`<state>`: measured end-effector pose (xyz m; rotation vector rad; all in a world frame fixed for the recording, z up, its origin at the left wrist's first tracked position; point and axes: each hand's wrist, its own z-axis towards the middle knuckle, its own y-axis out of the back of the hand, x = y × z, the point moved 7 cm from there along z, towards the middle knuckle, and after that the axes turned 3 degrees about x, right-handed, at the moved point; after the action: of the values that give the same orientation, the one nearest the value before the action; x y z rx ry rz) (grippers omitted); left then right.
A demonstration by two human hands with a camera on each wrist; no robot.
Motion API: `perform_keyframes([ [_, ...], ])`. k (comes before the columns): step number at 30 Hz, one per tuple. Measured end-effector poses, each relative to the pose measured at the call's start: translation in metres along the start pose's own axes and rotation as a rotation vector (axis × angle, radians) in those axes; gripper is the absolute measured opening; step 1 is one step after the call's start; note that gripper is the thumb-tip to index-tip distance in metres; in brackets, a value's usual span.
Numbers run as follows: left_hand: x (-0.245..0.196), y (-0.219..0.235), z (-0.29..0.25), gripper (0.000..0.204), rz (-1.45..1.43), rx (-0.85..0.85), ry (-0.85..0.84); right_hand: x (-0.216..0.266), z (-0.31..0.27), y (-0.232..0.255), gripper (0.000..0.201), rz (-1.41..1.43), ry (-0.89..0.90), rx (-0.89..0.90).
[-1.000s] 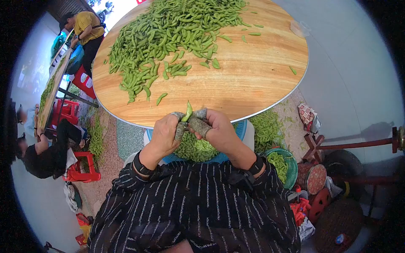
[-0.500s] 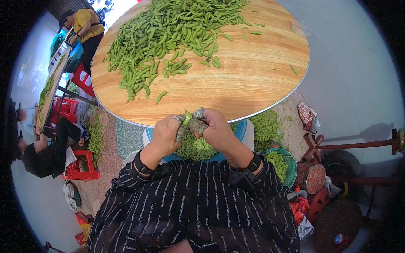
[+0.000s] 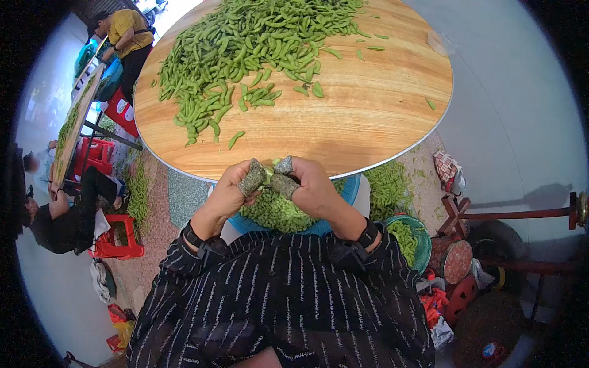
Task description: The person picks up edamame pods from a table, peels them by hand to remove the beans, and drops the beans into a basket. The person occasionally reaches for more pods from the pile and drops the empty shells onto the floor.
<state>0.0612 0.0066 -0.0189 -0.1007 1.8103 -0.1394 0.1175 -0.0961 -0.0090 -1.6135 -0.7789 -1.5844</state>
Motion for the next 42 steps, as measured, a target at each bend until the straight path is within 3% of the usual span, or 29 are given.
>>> perform_keyframes([
  [1, 0.002, 0.002, -0.001, 0.008, -0.002, -0.001, 0.001, -0.001, 0.0, 0.001, 0.009, 0.0, -0.002, 0.001],
  [3, 0.013, -0.001, -0.002, 0.008, -0.365, 0.089, 0.085, -0.011, 0.001, -0.003, 0.007, 0.25, -0.118, 0.083],
  [7, 0.007, 0.003, -0.008, 0.009, -0.291, 0.018, 0.072, -0.01, -0.004, 0.005, 0.007, 0.261, -0.085, 0.043],
  [9, -0.002, 0.02, -0.012, 0.016, -0.03, -0.093, -0.009, -0.007, -0.014, 0.021, 0.008, 0.029, -0.117, 0.019],
  [11, -0.003, 0.028, -0.012, 0.017, 0.036, -0.129, -0.101, -0.003, -0.034, 0.038, 0.01, -0.161, -0.212, 0.015],
  [13, -0.011, 0.034, -0.016, 0.018, 0.103, -0.16, -0.194, 0.007, -0.06, 0.057, 0.011, -0.619, -0.132, 0.207],
  [15, -0.014, 0.028, -0.021, 0.019, 0.147, -0.072, -0.127, -0.023, -0.099, 0.09, 0.015, -1.05, -0.371, 0.227],
  [17, -0.014, 0.014, -0.016, 0.021, 0.141, -0.003, -0.186, -0.064, -0.143, 0.135, 0.017, -1.407, -0.535, 0.131],
  [19, -0.018, 0.002, -0.01, 0.024, 0.13, 0.061, -0.242, -0.055, -0.15, 0.136, 0.017, -1.346, -0.513, 0.086],
  [21, -0.032, 0.01, -0.002, 0.027, 0.379, -0.11, -0.245, -0.042, -0.15, 0.131, 0.018, -1.276, -0.49, 0.038],
  [22, -0.037, 0.017, 0.003, 0.023, 0.565, -0.201, -0.258, -0.029, -0.141, 0.122, 0.019, -1.059, -0.432, -0.059],
  [23, -0.035, 0.019, 0.01, 0.023, 0.57, -0.2, -0.261, -0.02, -0.132, 0.115, 0.022, -0.843, -0.371, -0.148],
  [26, -0.033, 0.01, 0.025, 0.025, 0.856, -0.169, -0.239, -0.008, -0.113, 0.097, 0.019, -0.649, -0.244, -0.237],
  [27, -0.031, 0.012, 0.027, 0.025, 0.861, -0.171, -0.242, -0.007, -0.105, 0.09, 0.019, -0.647, -0.239, -0.238],
  [29, -0.029, 0.007, 0.034, 0.021, 1.163, -0.152, -0.331, 0.002, -0.087, 0.078, 0.017, -0.557, -0.129, -0.232],
  [31, -0.029, 0.004, 0.033, 0.02, 1.176, -0.157, -0.291, 0.007, -0.069, 0.068, 0.019, -0.548, -0.026, -0.247],
  [32, -0.029, 0.008, 0.032, 0.017, 1.061, -0.208, -0.341, 0.012, -0.059, 0.06, 0.021, -0.537, 0.076, -0.253],
  [34, -0.033, 0.014, 0.028, 0.013, 0.953, -0.257, -0.391, 0.009, -0.038, 0.047, 0.022, -0.399, 0.106, -0.269],
  [36, 0.0, 0.028, 0.031, 0.006, -0.177, -0.181, 0.014, 0.01, -0.021, 0.035, 0.023, -0.261, 0.126, -0.281],
  [37, -0.002, 0.027, 0.028, 0.006, -0.177, -0.185, 0.013, 0.01, -0.013, 0.029, 0.023, -0.251, 0.118, -0.26],
  [39, -0.008, 0.018, 0.021, 0.005, -0.48, -0.119, -0.061, 0.009, 0.003, 0.018, 0.023, -0.24, 0.111, -0.232],
  [42, -0.008, 0.015, 0.017, 0.007, -0.5, -0.174, -0.111, 0.006, 0.019, 0.002, 0.026, -0.297, 0.316, -0.187],
])
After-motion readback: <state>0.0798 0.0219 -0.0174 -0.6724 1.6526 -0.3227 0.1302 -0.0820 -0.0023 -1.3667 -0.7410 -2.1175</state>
